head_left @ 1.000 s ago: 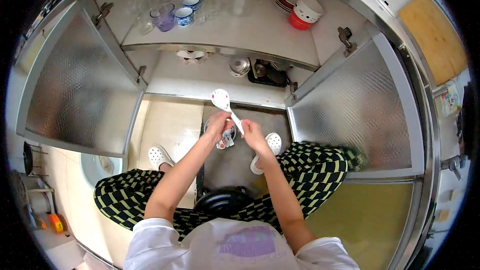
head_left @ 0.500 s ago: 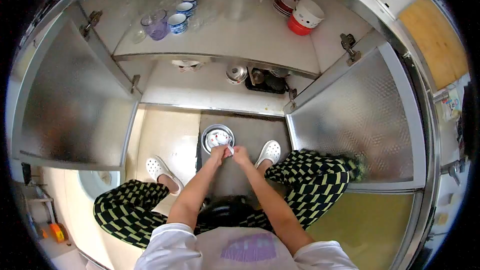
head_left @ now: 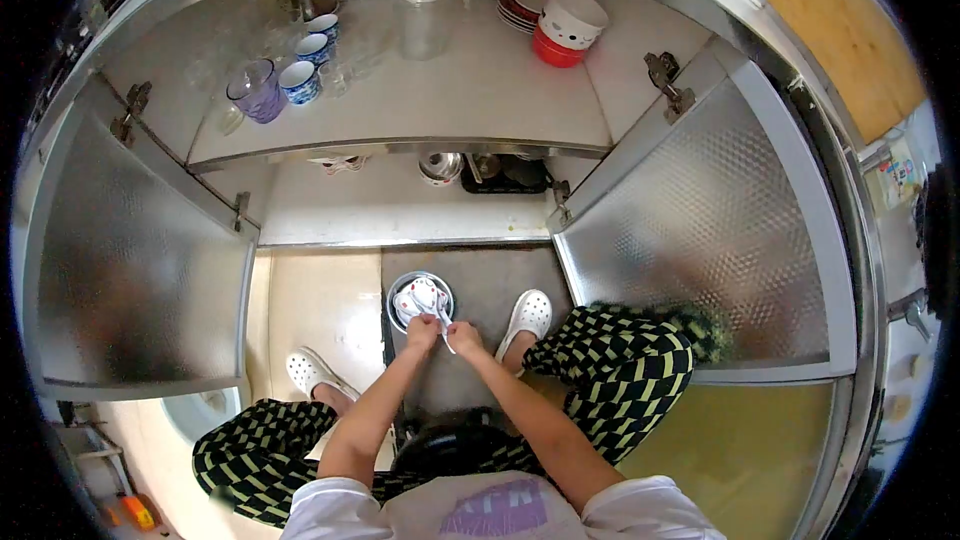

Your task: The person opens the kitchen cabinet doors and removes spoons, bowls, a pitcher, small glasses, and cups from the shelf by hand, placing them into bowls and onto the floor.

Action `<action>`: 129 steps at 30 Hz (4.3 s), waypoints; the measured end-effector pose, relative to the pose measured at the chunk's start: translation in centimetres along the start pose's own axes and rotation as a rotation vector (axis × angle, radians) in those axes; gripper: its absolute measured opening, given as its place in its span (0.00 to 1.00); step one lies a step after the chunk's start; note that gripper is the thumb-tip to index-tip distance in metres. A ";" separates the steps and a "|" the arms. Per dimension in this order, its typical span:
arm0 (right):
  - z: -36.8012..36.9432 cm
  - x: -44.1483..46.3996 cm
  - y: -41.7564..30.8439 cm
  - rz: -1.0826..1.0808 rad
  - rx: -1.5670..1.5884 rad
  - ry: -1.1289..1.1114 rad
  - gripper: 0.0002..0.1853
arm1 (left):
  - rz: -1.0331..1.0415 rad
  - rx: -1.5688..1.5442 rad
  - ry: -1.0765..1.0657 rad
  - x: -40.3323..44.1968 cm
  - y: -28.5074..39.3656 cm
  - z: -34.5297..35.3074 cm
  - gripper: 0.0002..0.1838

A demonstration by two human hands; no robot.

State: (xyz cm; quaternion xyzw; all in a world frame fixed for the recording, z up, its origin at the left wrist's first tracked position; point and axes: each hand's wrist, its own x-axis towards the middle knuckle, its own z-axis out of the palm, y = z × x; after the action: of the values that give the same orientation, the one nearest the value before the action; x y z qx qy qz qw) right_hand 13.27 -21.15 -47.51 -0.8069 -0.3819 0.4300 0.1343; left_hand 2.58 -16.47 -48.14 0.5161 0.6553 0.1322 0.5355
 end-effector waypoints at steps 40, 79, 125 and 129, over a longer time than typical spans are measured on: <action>-43.1 18.5 -22.0 -0.650 1.095 0.753 0.28 | 1.006 -0.667 -0.194 13.0 50.1 3.2 0.29; -38.7 -0.1 -25.0 -0.640 1.157 0.134 0.37 | 0.608 -0.841 -0.458 -0.3 45.9 -5.6 0.39; 12.2 0.5 2.9 0.428 1.528 -0.448 0.16 | -0.217 -1.022 -0.081 -3.9 -12.2 -5.9 0.29; 11.1 -0.3 1.9 0.424 1.407 -0.407 0.16 | -0.203 -1.046 -0.133 -3.6 -12.1 -5.8 0.28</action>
State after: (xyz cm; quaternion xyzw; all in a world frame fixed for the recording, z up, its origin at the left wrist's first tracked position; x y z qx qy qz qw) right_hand 5.33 -23.87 -54.96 -0.4921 0.1278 0.7290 0.4583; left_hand -9.16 -22.45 -52.59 0.1219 0.5132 0.3556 0.7716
